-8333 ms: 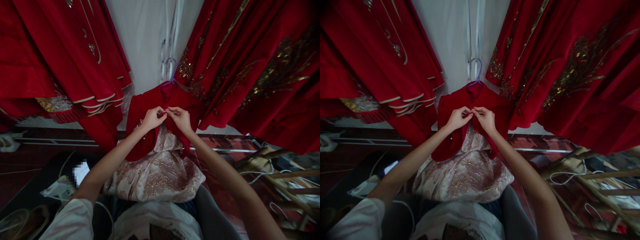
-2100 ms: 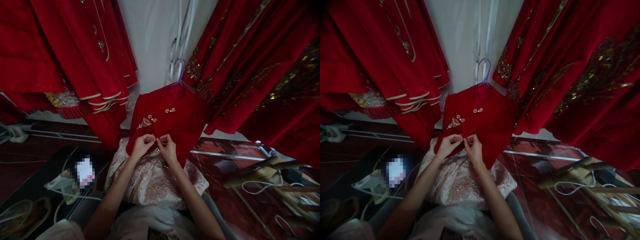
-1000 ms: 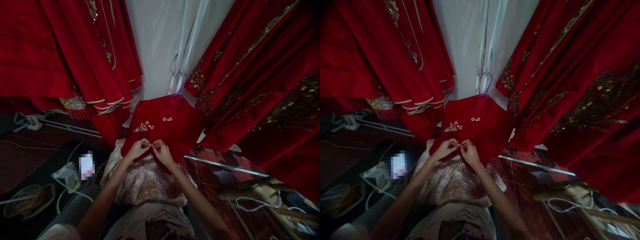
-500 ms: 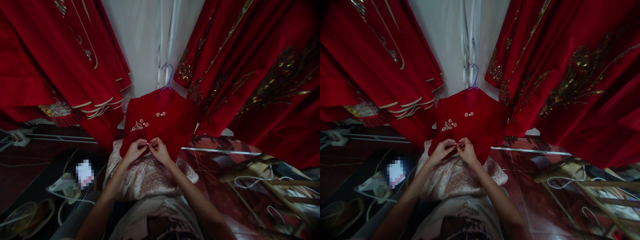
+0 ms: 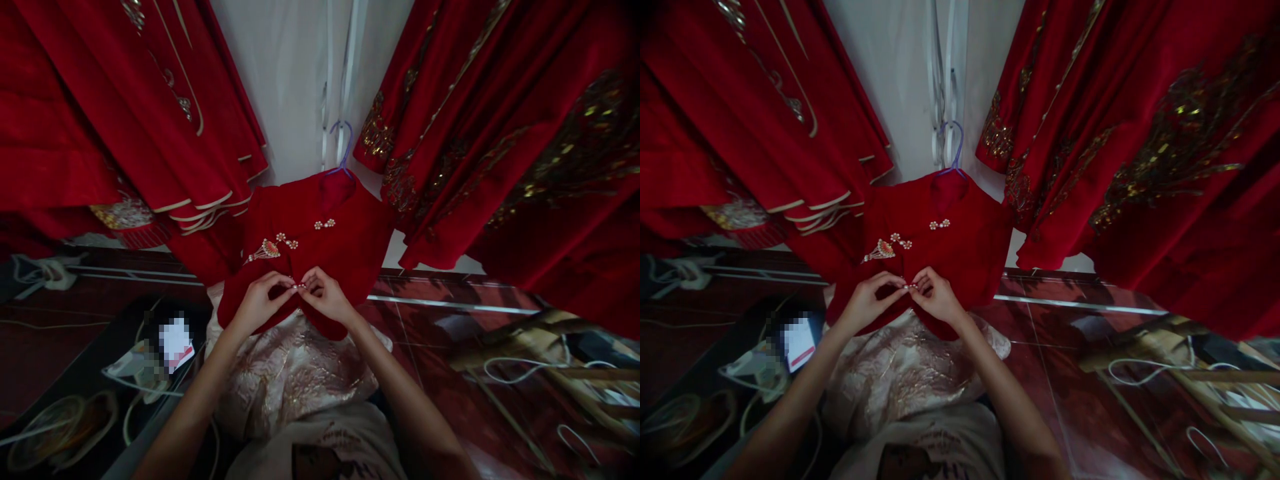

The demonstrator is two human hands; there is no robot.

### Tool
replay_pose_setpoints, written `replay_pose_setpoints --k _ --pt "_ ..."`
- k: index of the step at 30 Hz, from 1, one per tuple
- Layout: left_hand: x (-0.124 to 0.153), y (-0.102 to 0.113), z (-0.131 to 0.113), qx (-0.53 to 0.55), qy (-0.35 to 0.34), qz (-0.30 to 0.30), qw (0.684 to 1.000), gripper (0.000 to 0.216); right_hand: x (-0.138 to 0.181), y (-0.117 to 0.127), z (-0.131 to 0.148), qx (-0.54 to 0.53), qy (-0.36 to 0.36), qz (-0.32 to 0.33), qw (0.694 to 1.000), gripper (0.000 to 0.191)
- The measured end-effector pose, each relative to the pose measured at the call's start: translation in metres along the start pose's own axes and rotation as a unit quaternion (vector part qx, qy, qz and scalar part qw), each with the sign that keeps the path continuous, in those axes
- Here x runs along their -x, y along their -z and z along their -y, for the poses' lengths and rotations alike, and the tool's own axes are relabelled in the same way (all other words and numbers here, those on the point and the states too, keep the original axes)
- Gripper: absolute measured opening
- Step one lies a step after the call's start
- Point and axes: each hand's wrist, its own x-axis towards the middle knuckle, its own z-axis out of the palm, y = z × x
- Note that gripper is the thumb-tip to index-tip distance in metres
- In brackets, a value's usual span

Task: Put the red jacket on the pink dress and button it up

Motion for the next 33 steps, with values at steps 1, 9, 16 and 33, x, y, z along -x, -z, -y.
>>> replay_pose_setpoints --k 1,9,16,33 --pt "0.001 0.002 -0.007 -0.017 -0.014 -0.004 1.000 0.015 0.001 0.002 0.004 -0.005 0.003 0.002 1.000 0.018" --pt "0.000 -0.033 -0.028 -0.018 -0.019 -0.075 0.997 0.014 0.006 0.024 0.014 -0.016 -0.007 -0.026 1.000 0.016" --pt "-0.006 -0.038 -0.008 0.030 0.024 -0.079 0.996 0.015 0.002 0.021 0.011 0.027 0.005 -0.007 1.000 0.020" --pt "-0.013 -0.057 0.000 -0.035 -0.030 -0.100 0.994 0.006 0.004 0.040 -0.014 0.084 0.021 0.002 0.996 0.028"
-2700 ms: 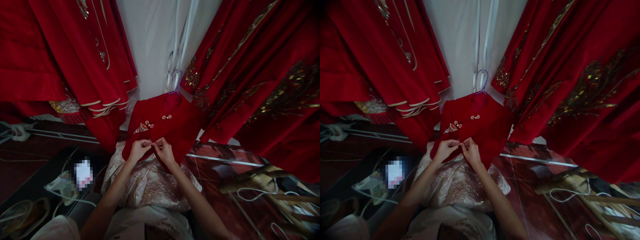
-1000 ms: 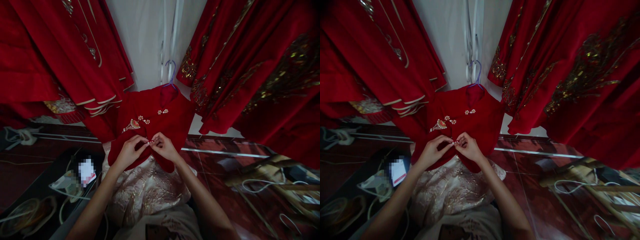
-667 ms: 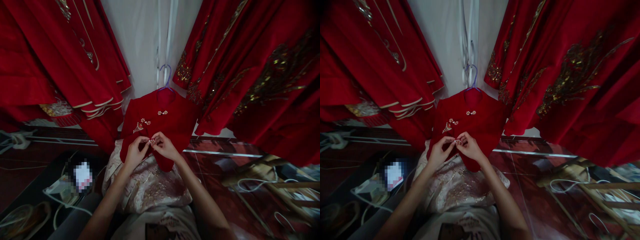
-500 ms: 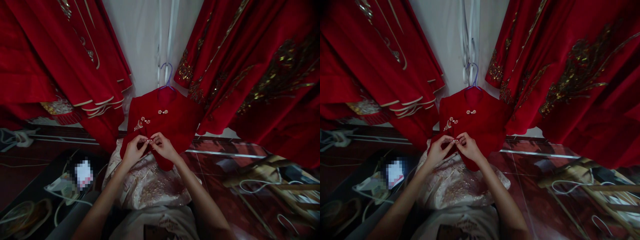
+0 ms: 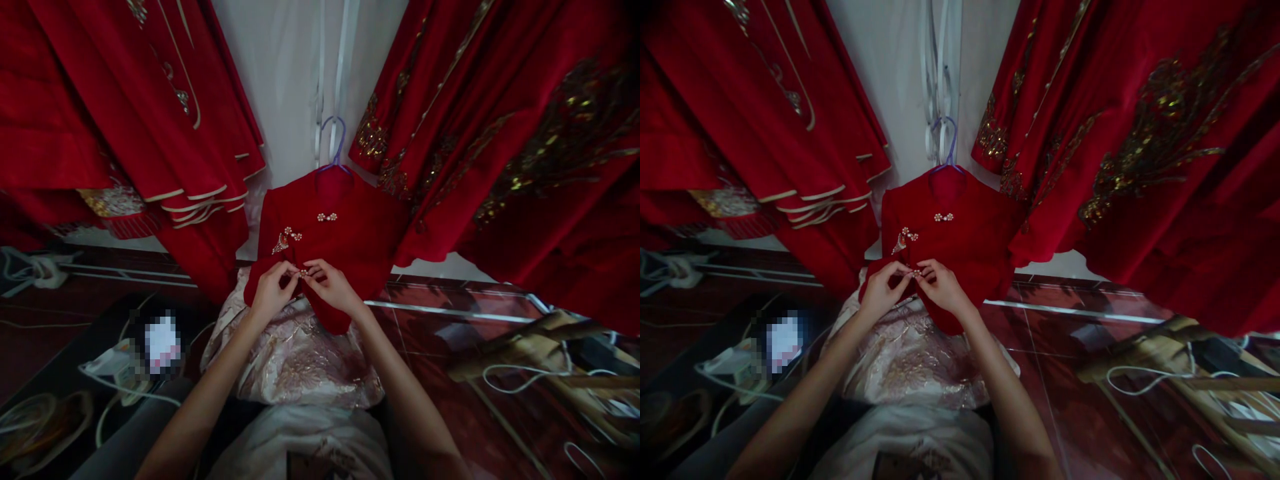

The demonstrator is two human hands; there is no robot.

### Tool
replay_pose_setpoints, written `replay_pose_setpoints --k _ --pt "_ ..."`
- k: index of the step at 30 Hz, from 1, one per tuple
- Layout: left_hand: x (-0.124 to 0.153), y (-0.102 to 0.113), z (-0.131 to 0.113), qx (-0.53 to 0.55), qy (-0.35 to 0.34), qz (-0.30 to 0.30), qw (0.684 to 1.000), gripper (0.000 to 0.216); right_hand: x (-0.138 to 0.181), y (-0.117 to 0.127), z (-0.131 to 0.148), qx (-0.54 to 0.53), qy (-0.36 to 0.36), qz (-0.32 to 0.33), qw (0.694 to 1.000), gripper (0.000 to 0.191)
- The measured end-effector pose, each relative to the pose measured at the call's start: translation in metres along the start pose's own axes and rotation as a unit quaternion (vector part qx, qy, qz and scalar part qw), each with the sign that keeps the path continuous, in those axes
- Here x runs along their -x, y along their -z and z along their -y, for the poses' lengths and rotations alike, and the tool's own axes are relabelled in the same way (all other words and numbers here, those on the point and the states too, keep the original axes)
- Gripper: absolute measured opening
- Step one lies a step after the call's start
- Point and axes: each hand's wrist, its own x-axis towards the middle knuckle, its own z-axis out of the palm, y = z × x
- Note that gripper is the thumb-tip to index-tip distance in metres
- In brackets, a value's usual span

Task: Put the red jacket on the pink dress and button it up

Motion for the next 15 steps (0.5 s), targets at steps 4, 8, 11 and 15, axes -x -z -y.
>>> replay_pose_setpoints --k 4,8,11,15 --pt "-0.012 0.002 -0.003 0.018 0.002 0.054 0.998 0.010 -0.006 -0.007 -0.007 -0.015 -0.015 -0.018 1.000 0.025" --pt "-0.050 0.018 0.010 -0.012 -0.015 0.045 0.999 0.015 -0.003 -0.009 -0.009 0.012 -0.001 0.016 1.000 0.034" --pt "-0.089 0.032 0.033 -0.162 -0.073 0.018 0.984 0.022 0.000 -0.008 -0.005 0.030 0.028 0.062 0.997 0.027" --pt "-0.127 0.043 0.058 -0.244 -0.174 0.134 0.944 0.029 0.001 0.005 0.006 0.003 0.036 0.060 0.998 0.017"
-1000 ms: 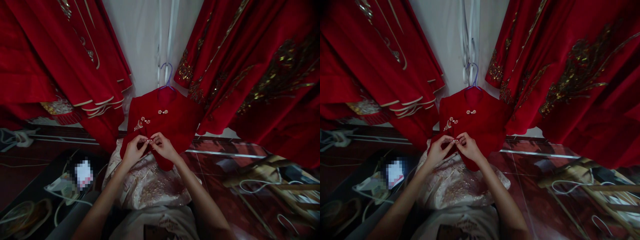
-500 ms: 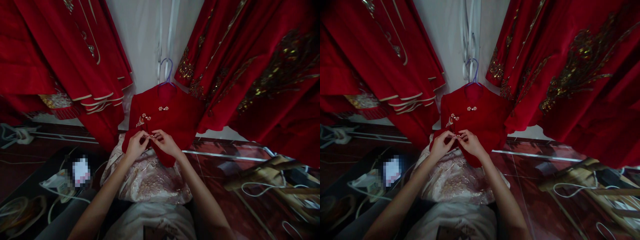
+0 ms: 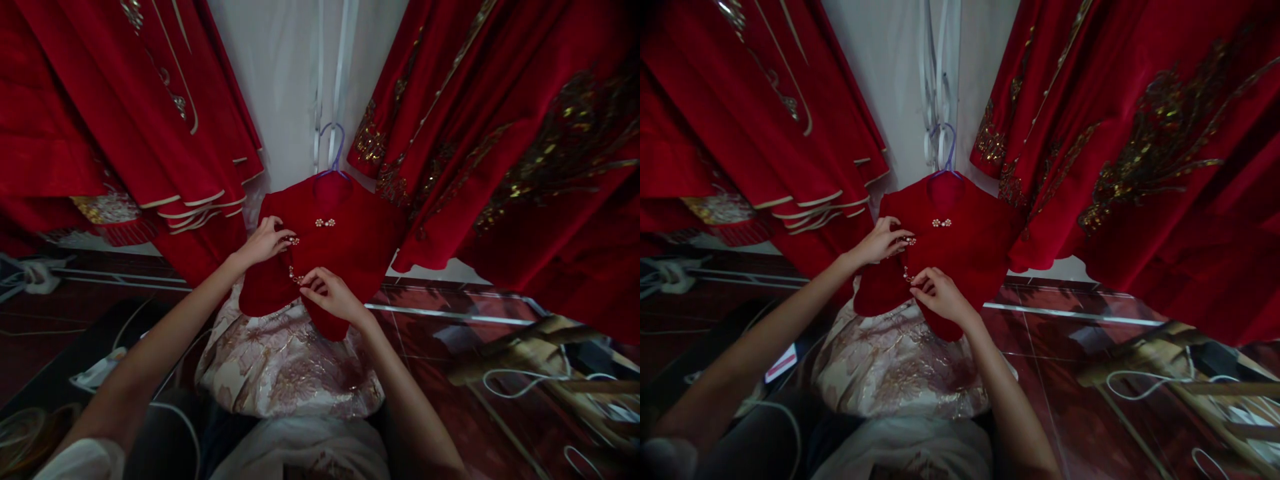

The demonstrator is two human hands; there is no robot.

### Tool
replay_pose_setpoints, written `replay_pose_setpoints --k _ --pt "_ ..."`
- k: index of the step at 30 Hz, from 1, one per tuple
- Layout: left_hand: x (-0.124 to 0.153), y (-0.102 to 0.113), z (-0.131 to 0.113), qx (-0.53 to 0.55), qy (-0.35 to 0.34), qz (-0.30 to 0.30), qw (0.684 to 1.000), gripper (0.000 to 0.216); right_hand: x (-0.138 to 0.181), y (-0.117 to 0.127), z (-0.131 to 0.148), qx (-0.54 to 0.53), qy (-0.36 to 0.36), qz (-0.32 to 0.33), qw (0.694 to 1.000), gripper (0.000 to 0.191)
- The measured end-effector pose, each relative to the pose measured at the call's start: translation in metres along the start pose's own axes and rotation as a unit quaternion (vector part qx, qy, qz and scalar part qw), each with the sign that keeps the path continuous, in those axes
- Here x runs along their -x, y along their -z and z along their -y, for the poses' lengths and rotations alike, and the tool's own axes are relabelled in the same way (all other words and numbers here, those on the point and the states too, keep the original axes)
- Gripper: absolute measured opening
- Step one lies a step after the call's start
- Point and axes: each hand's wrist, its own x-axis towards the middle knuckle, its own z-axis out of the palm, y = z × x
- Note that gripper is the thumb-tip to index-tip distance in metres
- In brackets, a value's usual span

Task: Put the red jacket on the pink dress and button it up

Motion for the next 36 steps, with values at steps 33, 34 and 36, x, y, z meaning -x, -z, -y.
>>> replay_pose_setpoints --k 33,34,36 --pt "-0.033 0.007 -0.007 -0.026 -0.129 0.097 0.987 0.021 0.007 0.048 0.003 0.027 -0.031 -0.033 0.999 0.020" --pt "-0.036 0.006 -0.010 -0.030 -0.111 0.084 0.990 0.023 0.007 0.047 0.003 0.029 -0.030 -0.040 0.998 0.020" --pt "-0.042 0.002 -0.021 -0.040 -0.079 0.046 0.995 0.028 0.006 0.044 0.004 0.030 -0.027 -0.048 0.998 0.020"
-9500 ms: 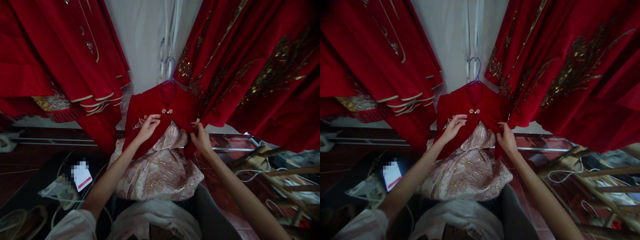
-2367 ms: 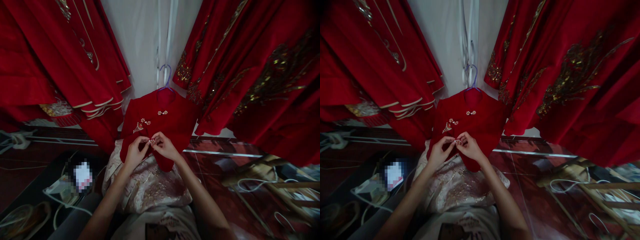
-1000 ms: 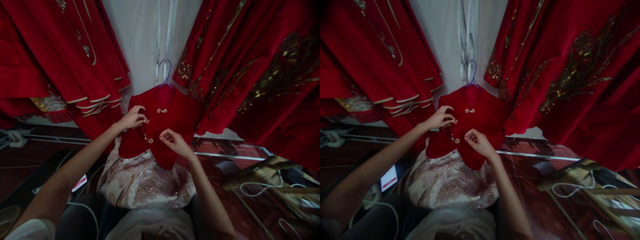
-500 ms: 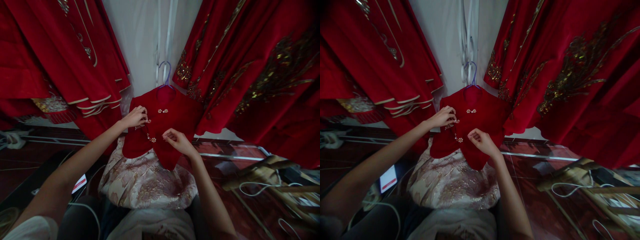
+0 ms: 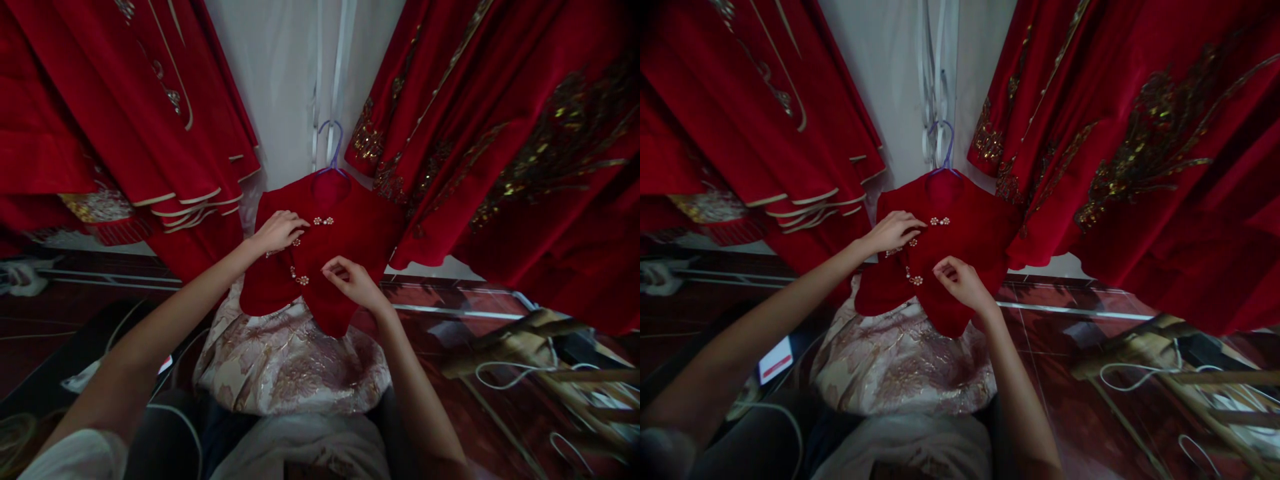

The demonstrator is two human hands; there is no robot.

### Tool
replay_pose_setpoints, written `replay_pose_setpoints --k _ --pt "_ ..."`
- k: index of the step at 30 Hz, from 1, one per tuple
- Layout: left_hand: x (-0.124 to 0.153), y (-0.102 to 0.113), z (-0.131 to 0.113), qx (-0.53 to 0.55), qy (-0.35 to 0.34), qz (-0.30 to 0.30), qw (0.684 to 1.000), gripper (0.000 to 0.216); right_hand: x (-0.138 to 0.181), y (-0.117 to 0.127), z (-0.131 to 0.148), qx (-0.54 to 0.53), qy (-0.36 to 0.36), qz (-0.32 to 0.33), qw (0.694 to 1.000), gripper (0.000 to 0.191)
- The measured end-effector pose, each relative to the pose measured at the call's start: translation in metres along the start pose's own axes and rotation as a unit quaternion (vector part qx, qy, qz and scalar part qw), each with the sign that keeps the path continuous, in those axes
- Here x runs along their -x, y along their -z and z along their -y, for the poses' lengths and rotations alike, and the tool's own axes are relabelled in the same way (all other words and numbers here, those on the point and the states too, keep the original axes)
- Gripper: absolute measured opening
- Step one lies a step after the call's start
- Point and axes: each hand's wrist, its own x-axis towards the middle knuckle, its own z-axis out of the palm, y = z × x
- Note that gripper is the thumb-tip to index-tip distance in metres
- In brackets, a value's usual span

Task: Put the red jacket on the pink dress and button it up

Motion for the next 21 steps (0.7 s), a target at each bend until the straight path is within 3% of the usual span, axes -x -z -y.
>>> replay_pose_setpoints --k 6,11,14,18,21 --pt "-0.028 -0.012 -0.032 -0.001 0.031 -0.083 0.996 0.032 0.001 -0.001 0.001 -0.004 -0.003 0.027 1.000 0.020" --pt "-0.041 -0.023 -0.036 0.020 0.051 -0.104 0.993 0.021 0.002 -0.001 -0.002 0.011 0.006 0.011 1.000 0.018" --pt "-0.043 -0.022 -0.035 0.025 0.048 -0.109 0.993 0.017 -0.008 0.000 -0.005 0.029 0.023 -0.062 0.997 0.019" --pt "-0.046 -0.015 -0.038 -0.013 -0.009 -0.094 0.995 0.015 -0.038 0.011 -0.010 0.022 0.018 -0.188 0.982 0.024" --pt "-0.048 -0.012 -0.039 -0.066 -0.052 -0.093 0.992 0.021 -0.057 0.022 -0.009 0.031 0.014 -0.231 0.972 0.028"
